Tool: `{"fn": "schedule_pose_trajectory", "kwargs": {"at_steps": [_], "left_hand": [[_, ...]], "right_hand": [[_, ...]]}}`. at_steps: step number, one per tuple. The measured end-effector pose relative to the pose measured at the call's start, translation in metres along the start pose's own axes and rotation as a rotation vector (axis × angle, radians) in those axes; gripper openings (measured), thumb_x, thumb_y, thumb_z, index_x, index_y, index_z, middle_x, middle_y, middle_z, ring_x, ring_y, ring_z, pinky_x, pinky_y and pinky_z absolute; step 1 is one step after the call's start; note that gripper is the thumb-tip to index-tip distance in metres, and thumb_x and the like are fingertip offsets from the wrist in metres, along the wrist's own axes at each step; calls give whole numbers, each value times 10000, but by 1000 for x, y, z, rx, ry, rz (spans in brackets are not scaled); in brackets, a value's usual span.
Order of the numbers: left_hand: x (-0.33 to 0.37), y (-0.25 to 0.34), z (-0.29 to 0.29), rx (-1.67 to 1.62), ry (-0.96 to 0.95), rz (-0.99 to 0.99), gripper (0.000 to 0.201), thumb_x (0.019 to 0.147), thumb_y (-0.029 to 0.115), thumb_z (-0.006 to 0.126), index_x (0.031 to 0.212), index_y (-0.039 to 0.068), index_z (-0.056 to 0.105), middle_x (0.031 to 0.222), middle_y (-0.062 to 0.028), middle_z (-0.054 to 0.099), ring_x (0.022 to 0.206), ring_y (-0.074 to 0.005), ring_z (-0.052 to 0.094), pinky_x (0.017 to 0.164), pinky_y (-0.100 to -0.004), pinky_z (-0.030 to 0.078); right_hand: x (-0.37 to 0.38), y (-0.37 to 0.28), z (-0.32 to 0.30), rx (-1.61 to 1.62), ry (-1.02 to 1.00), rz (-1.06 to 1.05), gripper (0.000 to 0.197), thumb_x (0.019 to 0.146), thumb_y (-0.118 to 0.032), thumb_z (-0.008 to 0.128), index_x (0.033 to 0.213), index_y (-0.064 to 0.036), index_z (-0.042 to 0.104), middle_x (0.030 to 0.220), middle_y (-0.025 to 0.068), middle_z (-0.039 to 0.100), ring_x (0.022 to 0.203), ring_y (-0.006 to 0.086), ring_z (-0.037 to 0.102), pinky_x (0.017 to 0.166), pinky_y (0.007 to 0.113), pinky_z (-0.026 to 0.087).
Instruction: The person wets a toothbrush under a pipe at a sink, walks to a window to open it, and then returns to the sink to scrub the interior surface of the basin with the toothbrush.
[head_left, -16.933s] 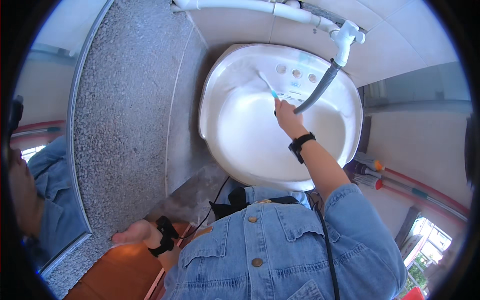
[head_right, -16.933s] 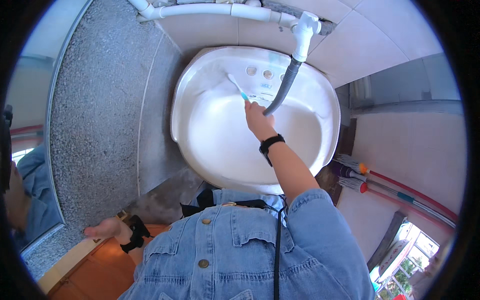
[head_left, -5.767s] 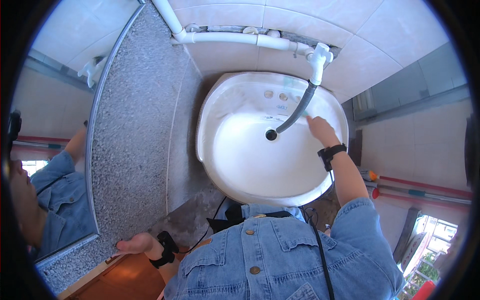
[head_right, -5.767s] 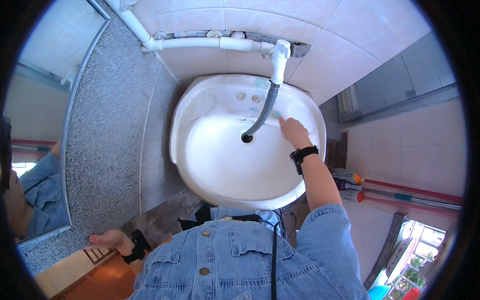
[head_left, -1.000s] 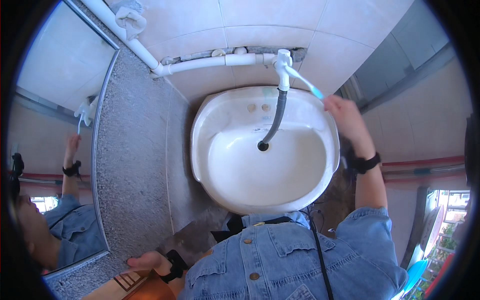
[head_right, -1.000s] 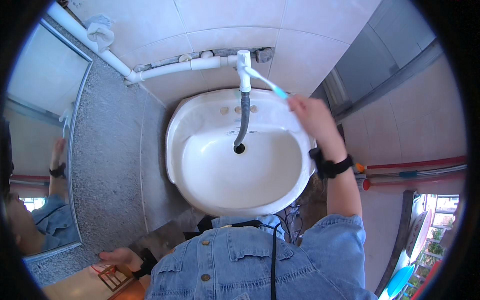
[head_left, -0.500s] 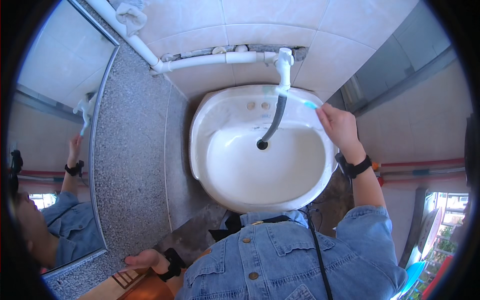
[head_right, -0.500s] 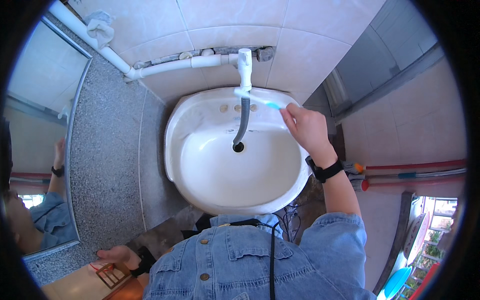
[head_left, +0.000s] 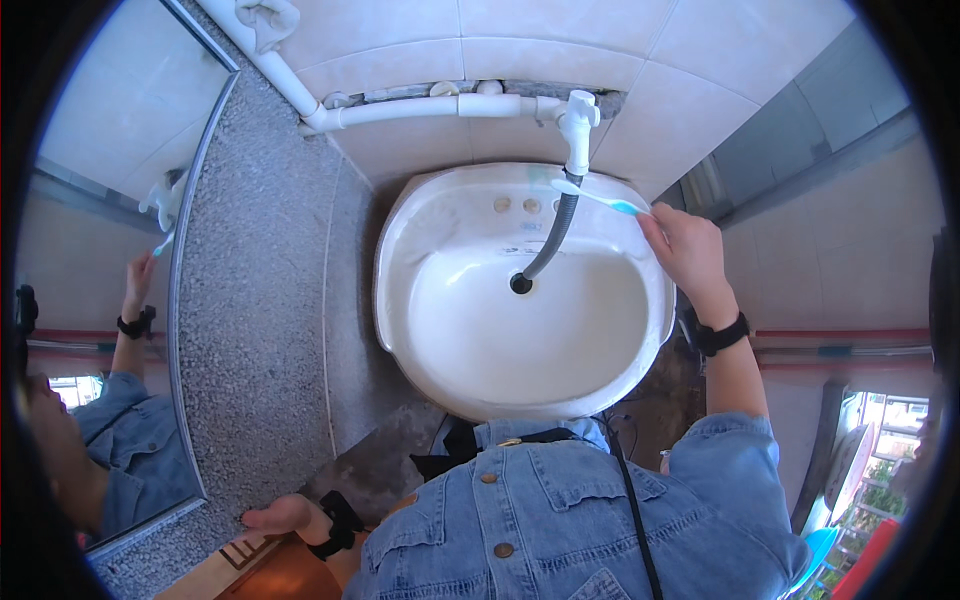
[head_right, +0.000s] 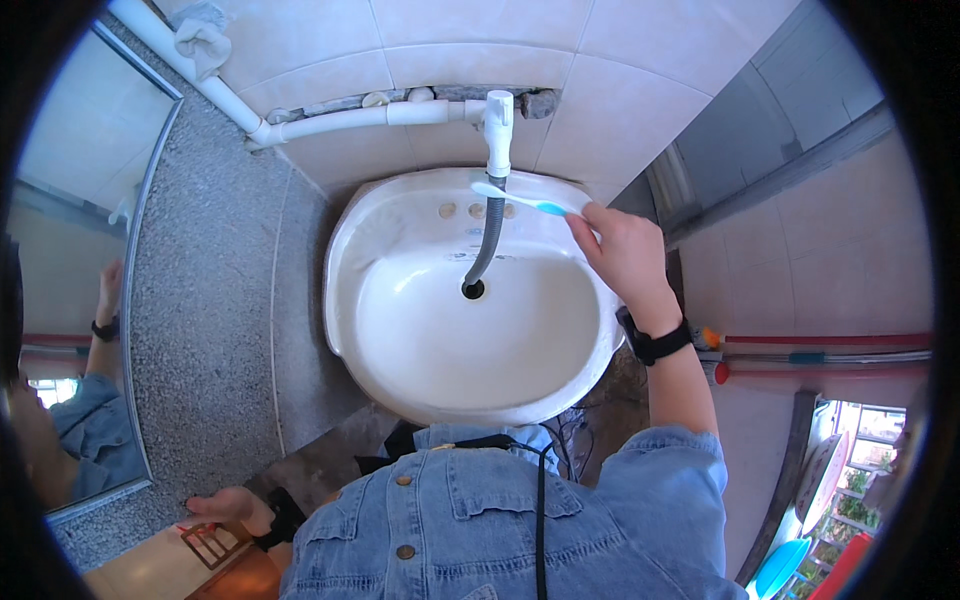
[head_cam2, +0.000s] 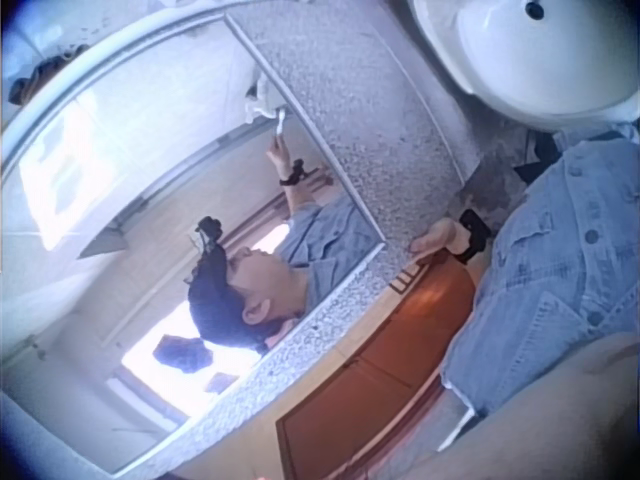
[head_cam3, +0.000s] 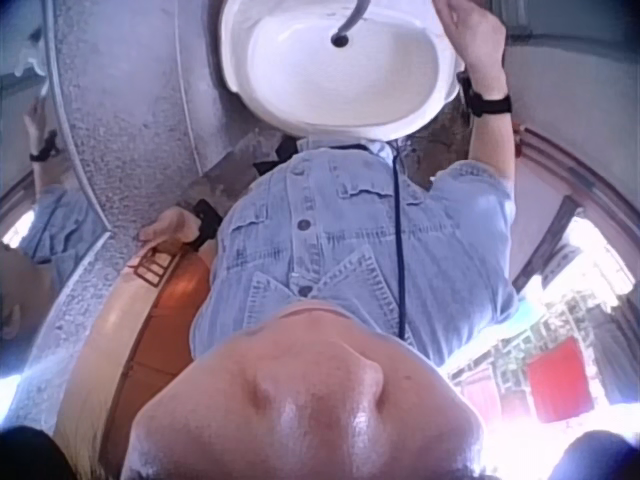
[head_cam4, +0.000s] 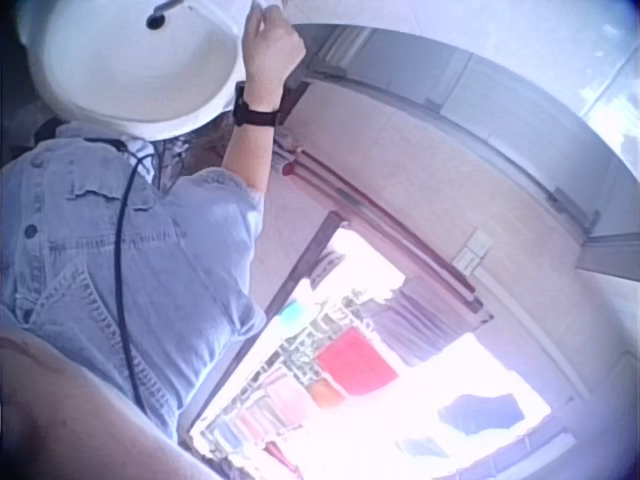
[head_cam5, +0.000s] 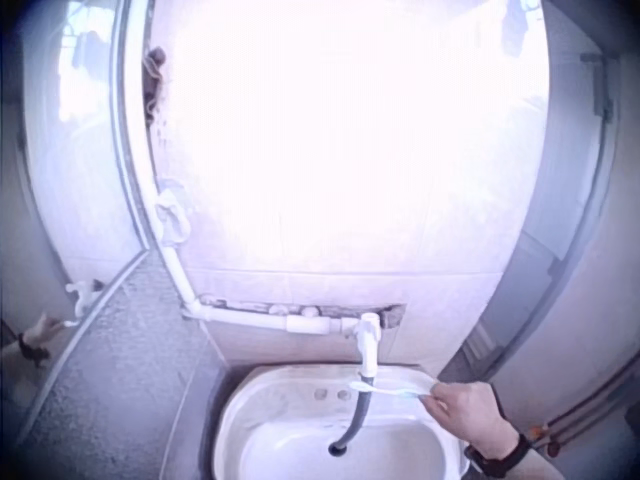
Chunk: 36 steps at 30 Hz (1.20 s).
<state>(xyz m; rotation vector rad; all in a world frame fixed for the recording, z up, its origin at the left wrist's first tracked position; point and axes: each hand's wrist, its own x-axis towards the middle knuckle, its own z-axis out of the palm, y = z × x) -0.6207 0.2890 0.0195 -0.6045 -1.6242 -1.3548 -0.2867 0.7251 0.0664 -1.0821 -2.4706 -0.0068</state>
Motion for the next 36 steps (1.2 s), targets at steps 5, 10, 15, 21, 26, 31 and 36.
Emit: {"fn": "schedule_pose_trajectory", "kwargs": {"at_steps": [5, 10, 15, 21, 26, 31, 36], "left_hand": [[11, -7, -4, 309, 21, 336, 501, 944, 200, 290, 1338, -84, 170, 1381, -208, 213, 1239, -281, 265, 1031, -359, 218], [15, 17, 11, 255, -53, 303, 610, 932, 237, 319, 1372, -34, -5, 1413, -175, 87, 1262, -269, 232, 1031, -367, 247], [10, 17, 14, 53, -49, 160, 613, 927, 244, 324, 1368, -35, 2, 1403, -178, 104, 1243, -267, 257, 1022, -363, 259], [8, 9, 9, 29, -23, 123, 568, 929, 224, 317, 1358, -49, 65, 1378, -187, 164, 1202, -262, 297, 1005, -352, 276], [7, 3, 6, 10, -3, 105, 534, 930, 208, 312, 1349, -61, 117, 1356, -195, 213, 1169, -258, 331, 990, -342, 291], [-1, -1, 0, -140, -46, -25, 661, 915, 288, 353, 1373, 0, -27, 1395, -188, 138, 1228, -280, 295, 993, -373, 321], [13, 16, 13, 46, -56, 148, 654, 911, 277, 346, 1373, 1, -25, 1388, -190, 157, 1215, -286, 311, 991, -380, 324]], "right_hand": [[0, -1, -12, -2, 36, 183, 289, 847, -288, 543, 666, -63, 527, 528, 115, 516, 503, 299, 541, 460, 376, 422], [-5, -1, 3, 25, -14, -50, 265, 837, -280, 556, 663, -80, 537, 536, 111, 530, 494, 303, 538, 455, 374, 427], [-2, -2, 4, 3, 51, 37, 283, 840, -290, 555, 658, -73, 530, 520, 114, 522, 494, 301, 546, 449, 383, 424], [25, -19, -13, -50, 35, 214, 329, 860, -345, 506, 686, -70, 548, 540, 129, 539, 533, 321, 559, 482, 412, 433], [33, -35, -36, -122, -67, 184, 316, 853, -345, 510, 710, -73, 581, 559, 137, 550, 555, 328, 560, 508, 406, 438], [30, -23, -51, -40, -220, 209, 331, 856, -355, 495, 724, -74, 607, 571, 147, 549, 582, 325, 561, 526, 404, 433], [43, -14, -53, 2, -245, 271, 330, 845, -358, 511, 744, -62, 616, 580, 151, 551, 573, 322, 550, 532, 392, 427]]}}
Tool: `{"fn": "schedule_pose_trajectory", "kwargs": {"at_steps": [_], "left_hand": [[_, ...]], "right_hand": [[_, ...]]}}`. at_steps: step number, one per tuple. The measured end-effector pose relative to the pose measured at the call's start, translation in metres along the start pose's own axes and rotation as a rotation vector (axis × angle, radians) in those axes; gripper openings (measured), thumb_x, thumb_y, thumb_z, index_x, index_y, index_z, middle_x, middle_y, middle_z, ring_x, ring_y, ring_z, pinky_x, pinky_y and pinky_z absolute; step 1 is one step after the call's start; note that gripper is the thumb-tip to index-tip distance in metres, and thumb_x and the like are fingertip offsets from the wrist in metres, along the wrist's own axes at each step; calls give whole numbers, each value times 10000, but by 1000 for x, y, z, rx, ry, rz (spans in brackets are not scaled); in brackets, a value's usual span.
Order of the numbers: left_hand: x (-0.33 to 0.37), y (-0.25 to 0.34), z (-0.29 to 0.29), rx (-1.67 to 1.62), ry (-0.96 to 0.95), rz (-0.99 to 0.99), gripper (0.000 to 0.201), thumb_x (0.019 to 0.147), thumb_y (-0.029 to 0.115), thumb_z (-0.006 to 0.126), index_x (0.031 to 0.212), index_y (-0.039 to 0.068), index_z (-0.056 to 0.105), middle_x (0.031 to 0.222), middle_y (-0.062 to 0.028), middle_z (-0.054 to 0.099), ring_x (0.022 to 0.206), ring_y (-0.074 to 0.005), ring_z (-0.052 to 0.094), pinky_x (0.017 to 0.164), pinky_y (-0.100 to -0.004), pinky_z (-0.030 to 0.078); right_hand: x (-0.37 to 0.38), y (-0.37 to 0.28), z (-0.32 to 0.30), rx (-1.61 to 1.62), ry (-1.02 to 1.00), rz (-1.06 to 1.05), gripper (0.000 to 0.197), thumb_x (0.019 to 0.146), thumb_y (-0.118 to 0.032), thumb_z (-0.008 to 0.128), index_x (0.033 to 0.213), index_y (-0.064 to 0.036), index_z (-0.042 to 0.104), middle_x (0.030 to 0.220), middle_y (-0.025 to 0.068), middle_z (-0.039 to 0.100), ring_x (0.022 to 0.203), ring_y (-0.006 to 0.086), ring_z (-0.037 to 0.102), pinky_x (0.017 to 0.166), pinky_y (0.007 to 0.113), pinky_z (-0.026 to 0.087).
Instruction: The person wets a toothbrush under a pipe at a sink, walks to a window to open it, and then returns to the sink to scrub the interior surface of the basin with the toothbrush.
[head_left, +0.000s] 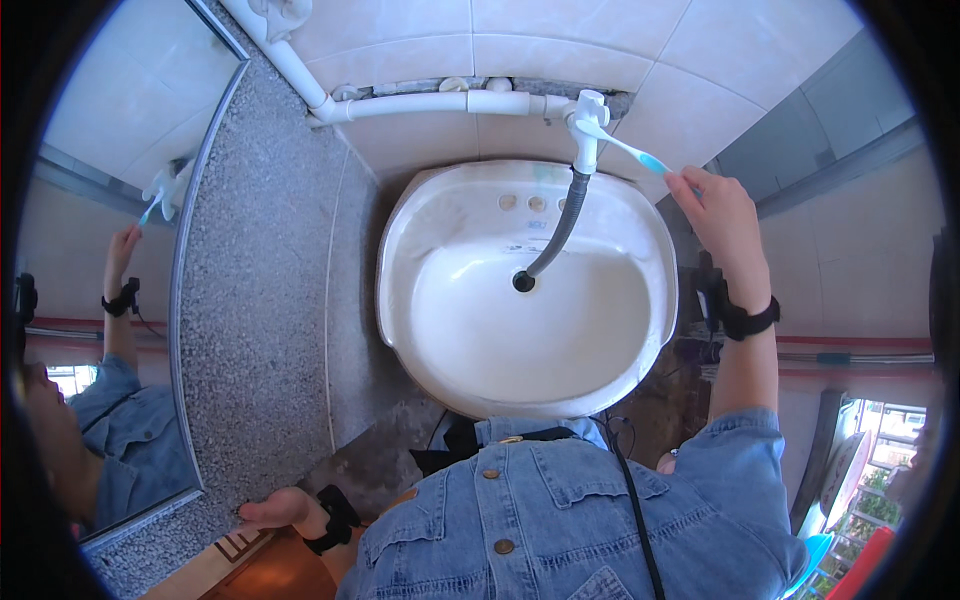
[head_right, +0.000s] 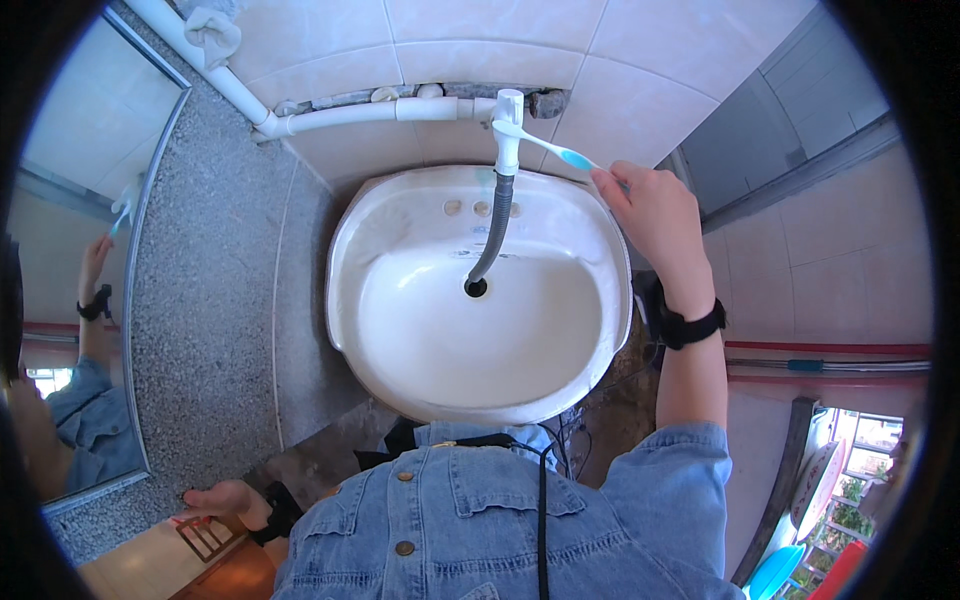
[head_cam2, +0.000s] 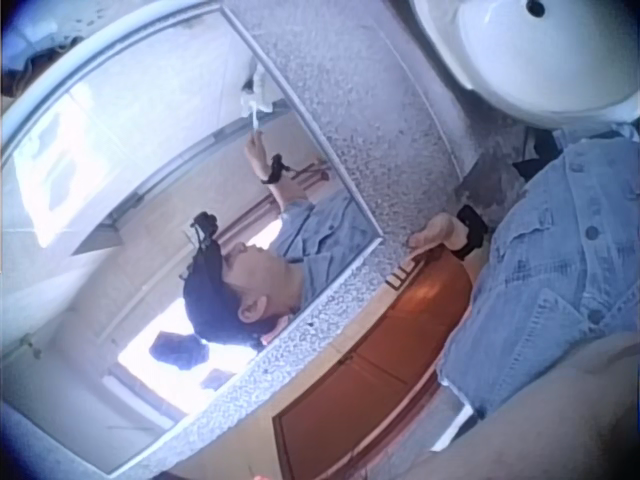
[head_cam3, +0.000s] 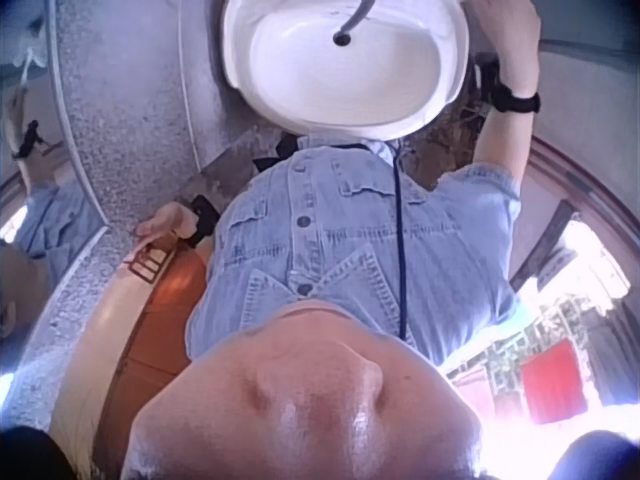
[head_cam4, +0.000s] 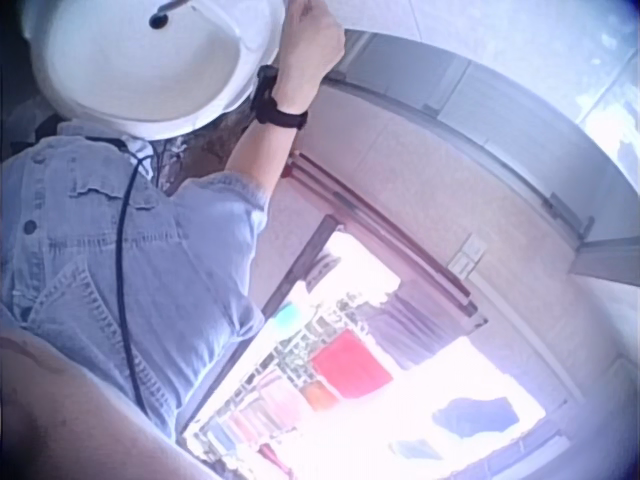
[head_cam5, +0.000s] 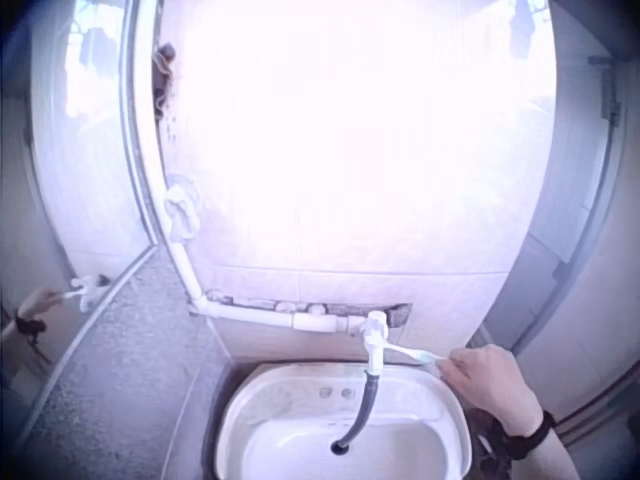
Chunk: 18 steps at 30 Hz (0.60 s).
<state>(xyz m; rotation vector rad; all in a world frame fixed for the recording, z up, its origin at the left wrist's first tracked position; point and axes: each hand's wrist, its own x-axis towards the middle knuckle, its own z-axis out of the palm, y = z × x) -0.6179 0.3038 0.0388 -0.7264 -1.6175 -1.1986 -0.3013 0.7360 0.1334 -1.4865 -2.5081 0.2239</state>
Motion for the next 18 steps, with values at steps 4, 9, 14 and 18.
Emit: {"fn": "schedule_pose_trajectory", "kwargs": {"at_steps": [4, 9, 14, 18], "left_hand": [[-4, -5, -5, -35, 22, -29, 617, 917, 253, 339, 1367, -17, 14, 1382, -191, 170, 1205, -281, 311, 996, -376, 304], [-10, -15, -10, -35, 49, -53, 567, 929, 223, 332, 1358, -42, 72, 1376, -193, 185, 1196, -273, 302, 1004, -367, 274], [-17, -26, -15, -43, 77, -74, 521, 941, 192, 325, 1348, -68, 129, 1369, -195, 201, 1188, -265, 292, 1011, -358, 244], [-21, -32, -19, -73, 100, -85, 505, 947, 180, 321, 1346, -76, 149, 1359, -196, 212, 1179, -267, 298, 1004, -356, 249]], "right_hand": [[1, 1, -5, 134, -144, 13, 349, 849, -345, 509, 750, -25, 608, 575, 169, 533, 532, 320, 509, 523, 375, 405], [9, 10, 0, 142, -137, -30, 357, 853, -344, 505, 762, -14, 608, 573, 172, 511, 516, 305, 475, 510, 362, 381], [10, 4, 0, 85, -67, 26, 370, 850, -362, 507, 748, -19, 602, 560, 165, 505, 519, 304, 473, 518, 356, 387], [3, -9, -7, -65, 45, -28, 369, 844, -380, 509, 702, -51, 598, 571, 156, 539, 554, 323, 537, 527, 389, 426]]}}
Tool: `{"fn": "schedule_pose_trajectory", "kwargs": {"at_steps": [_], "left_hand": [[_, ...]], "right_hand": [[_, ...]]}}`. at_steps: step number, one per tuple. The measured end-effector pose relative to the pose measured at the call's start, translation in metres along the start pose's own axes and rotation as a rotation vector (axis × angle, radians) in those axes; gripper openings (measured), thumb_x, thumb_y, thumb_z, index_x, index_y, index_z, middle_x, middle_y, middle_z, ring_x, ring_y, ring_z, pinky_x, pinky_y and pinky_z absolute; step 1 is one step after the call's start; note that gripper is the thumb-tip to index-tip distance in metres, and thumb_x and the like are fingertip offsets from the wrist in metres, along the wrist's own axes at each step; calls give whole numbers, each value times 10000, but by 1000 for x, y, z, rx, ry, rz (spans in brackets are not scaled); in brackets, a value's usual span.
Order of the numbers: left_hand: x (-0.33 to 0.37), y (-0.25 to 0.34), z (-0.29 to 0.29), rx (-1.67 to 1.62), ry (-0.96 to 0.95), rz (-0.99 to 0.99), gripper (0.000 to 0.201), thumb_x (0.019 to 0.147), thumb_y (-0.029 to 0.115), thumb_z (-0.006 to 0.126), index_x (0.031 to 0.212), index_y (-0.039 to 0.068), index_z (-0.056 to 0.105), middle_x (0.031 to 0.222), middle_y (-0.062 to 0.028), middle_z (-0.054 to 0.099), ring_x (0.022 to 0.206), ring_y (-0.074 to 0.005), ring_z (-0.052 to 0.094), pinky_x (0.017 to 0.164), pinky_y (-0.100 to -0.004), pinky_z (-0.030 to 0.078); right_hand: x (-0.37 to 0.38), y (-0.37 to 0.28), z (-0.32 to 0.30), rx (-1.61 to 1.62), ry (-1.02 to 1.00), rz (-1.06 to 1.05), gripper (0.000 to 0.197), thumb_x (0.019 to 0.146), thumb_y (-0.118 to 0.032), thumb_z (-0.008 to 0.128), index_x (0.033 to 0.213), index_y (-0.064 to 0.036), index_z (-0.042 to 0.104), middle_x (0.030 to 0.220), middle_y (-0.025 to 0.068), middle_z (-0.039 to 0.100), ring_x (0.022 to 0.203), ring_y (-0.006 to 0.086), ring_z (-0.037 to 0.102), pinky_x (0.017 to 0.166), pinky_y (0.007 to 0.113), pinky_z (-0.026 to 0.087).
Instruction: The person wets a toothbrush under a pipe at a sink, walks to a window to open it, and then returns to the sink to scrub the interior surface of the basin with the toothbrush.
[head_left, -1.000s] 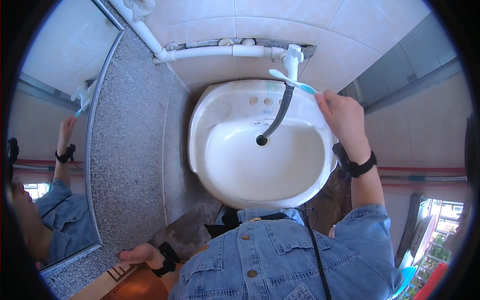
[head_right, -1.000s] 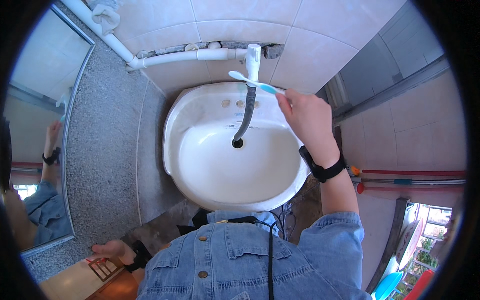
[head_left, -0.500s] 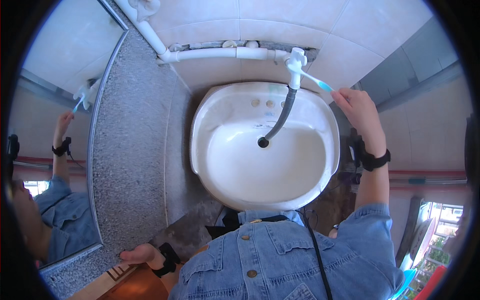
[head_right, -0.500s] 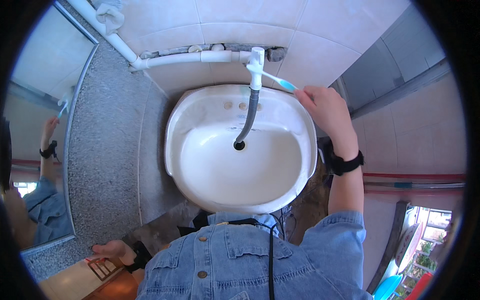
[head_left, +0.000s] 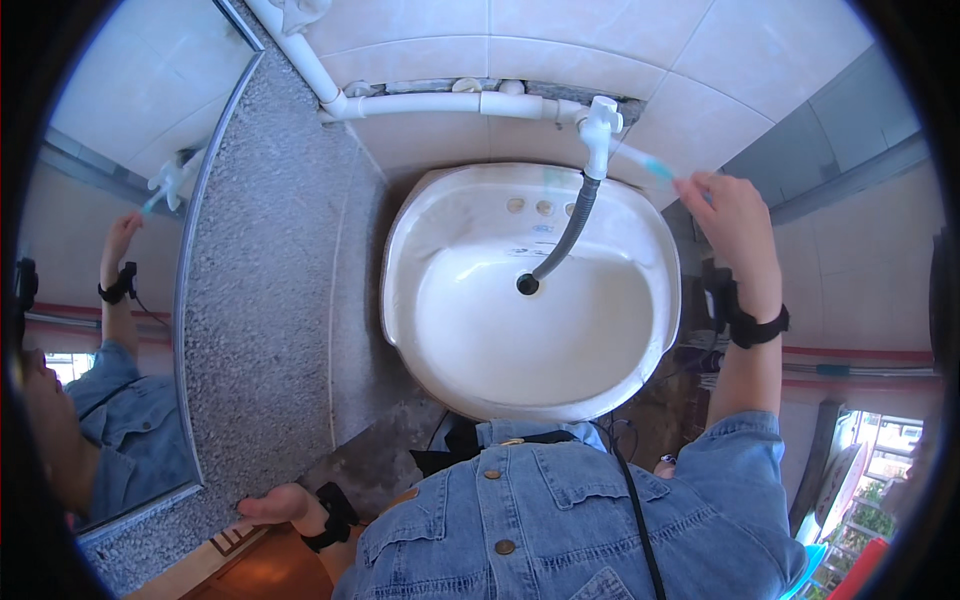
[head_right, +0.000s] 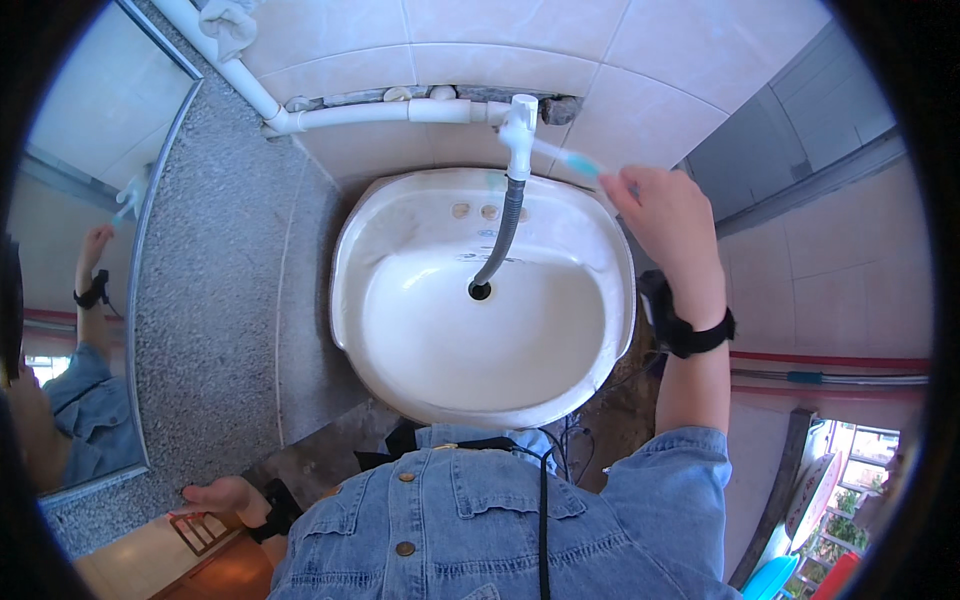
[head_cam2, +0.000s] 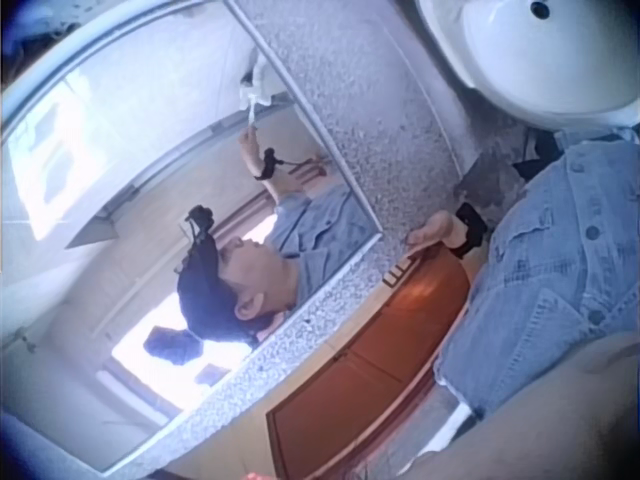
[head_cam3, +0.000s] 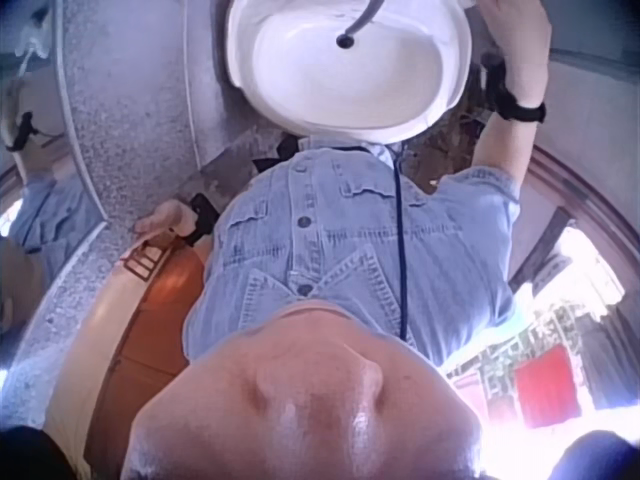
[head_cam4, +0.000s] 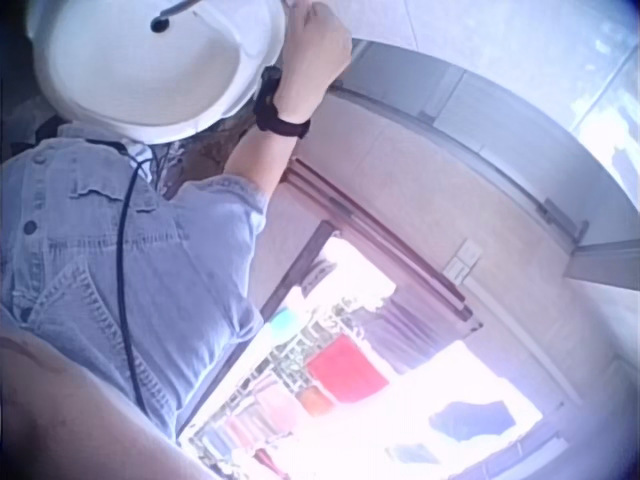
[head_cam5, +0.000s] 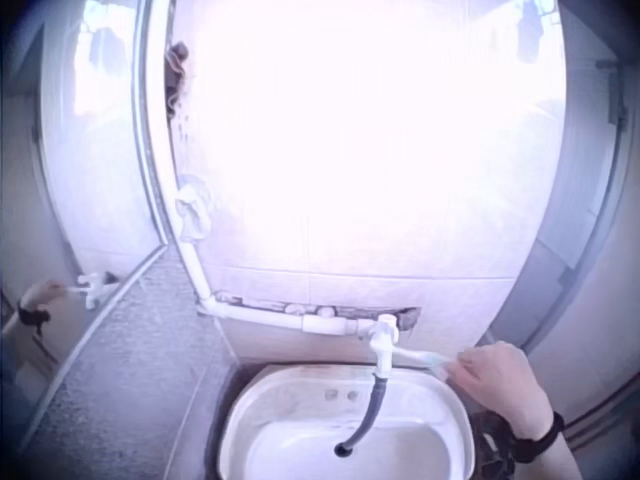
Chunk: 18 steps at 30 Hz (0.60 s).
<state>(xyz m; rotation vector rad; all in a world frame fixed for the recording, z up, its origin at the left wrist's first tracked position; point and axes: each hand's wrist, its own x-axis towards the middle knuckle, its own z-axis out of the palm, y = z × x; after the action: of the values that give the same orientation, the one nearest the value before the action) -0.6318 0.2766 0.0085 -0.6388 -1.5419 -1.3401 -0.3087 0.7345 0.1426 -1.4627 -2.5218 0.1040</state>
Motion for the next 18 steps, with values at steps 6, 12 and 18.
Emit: {"fn": "schedule_pose_trajectory", "kwargs": {"at_steps": [6, 12, 18], "left_hand": [[1, 5, 0, 80, -84, 34, 582, 937, 242, 322, 1372, -10, 29, 1369, -192, 183, 1181, -278, 334, 976, -367, 327], [1, 0, 1, 3, -55, 30, 507, 952, 206, 280, 1356, -60, 128, 1359, -191, 197, 1166, -266, 331, 984, -345, 301], [3, 14, 10, 46, -83, 24, 544, 937, 239, 313, 1359, -35, 106, 1360, -174, 200, 1179, -255, 327, 990, -348, 308]], "right_hand": [[3, -38, 18, -239, 258, -7, 304, 847, -344, 507, 697, -89, 575, 579, 141, 564, 574, 329, 578, 515, 423, 455], [-12, -27, 6, -117, 122, 116, 349, 847, -380, 486, 741, -69, 604, 661, 156, 586, 676, 351, 576, 575, 425, 453], [-20, 34, 24, 310, -15, 224, 375, 855, -352, 477, 696, -24, 568, 533, 103, 503, 537, 246, 530, 504, 351, 395]]}}
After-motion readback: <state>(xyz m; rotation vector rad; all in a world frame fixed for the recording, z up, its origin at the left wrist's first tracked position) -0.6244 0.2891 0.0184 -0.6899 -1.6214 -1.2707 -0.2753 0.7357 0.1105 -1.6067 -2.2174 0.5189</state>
